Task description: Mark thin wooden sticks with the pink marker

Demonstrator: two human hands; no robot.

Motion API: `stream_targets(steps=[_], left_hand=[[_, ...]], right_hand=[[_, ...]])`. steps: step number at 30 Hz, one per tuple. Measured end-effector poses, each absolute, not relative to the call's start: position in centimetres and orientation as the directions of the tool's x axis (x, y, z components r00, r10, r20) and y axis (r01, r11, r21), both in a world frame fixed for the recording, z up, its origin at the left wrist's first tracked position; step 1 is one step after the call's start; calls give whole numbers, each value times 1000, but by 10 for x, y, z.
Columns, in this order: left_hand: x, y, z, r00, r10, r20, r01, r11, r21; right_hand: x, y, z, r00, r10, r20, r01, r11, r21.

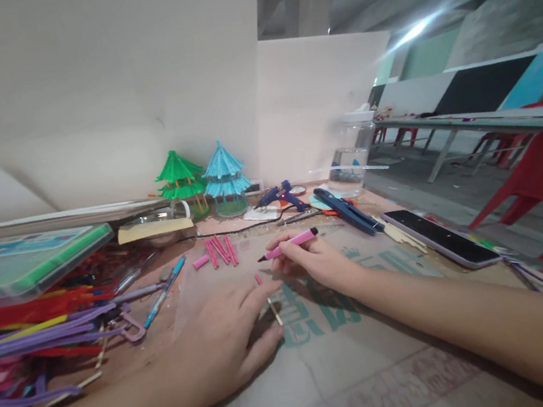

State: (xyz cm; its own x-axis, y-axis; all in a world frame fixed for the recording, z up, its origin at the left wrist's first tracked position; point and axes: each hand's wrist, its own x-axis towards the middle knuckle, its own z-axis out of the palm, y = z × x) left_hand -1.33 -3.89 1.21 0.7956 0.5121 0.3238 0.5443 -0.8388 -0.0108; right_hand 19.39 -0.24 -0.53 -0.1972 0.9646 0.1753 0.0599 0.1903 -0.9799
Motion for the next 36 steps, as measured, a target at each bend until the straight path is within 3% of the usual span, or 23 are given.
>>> stream_targets(steps=[4,12,29,36], left_hand=[[-14,-32,4,693,614,379,635,-768,82],[-8,-22,-4,640,729,243,637,-681,361],[-8,-23,-7,647,734,205,657,-674,338],[-8,-23,-6,643,735,217,638,-670,379]], right_hand=[[195,-2,-6,-180,957,228,99,249,-963],[194,-5,-5,-173,938,300,226,334,-915],[196,-10,-5,-234,915,329,269,386,-882],[200,-15,-4,-148,910,387,163,408,-898]])
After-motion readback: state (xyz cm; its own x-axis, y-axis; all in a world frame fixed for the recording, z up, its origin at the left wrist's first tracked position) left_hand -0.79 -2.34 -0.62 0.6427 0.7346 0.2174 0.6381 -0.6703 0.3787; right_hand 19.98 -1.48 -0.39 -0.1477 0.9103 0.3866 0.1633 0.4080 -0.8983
